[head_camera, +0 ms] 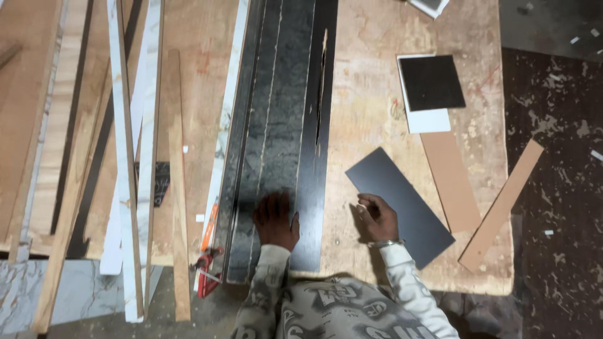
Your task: The person uses a table saw to cut white and black plastic sheets into smaller rectangular pieces. They feed each sheet through the blade, collect the cut pieces, and stack them on the table. The process is repeated for multiple sheets of different colors.
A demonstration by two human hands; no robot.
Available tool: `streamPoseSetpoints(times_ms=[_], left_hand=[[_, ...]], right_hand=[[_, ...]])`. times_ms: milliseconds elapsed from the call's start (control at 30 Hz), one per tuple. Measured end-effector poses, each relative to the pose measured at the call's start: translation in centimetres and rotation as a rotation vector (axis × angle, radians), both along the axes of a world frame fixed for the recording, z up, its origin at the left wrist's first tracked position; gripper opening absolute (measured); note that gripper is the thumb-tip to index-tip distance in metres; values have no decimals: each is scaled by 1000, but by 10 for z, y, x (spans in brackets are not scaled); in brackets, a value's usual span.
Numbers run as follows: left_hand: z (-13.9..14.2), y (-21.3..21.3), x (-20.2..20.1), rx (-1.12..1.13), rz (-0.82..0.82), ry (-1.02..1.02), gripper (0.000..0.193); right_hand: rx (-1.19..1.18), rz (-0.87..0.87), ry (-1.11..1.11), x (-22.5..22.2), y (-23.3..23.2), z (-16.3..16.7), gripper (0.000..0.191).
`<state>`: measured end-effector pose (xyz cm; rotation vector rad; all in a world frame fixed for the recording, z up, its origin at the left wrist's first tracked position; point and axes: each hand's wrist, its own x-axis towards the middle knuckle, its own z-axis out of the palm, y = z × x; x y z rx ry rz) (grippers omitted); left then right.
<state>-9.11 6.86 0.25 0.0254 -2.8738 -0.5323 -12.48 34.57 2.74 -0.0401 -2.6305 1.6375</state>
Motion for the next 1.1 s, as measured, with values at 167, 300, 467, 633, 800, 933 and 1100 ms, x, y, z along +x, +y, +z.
streamPoseSetpoints(times_ms=[167, 300, 467, 633, 800, 933, 1100], left_hand=[[6, 9, -25, -29, 108, -197, 75], [6, 9, -43, 6, 128, 19, 70], [0, 7, -49, -4, 123, 61, 71], [-4, 7, -48, -24, 113, 66, 71], [-4, 5, -47, -41, 82, 9, 72], [-2, 5, -48, -24, 68, 29, 71], [1, 6, -50, -14, 101, -26, 73]], right_hand=[[57, -90, -17, -22, 14, 8, 31], [252, -73, 116, -36, 12, 13, 34], [359, -96, 76, -48, 9, 14, 48], [673, -109, -24, -49, 17, 15, 79], [689, -118, -28, -37, 33, 0, 83], [641, -243, 31, -45, 63, -21, 74], [711, -428, -17, -111, 122, -26, 63]])
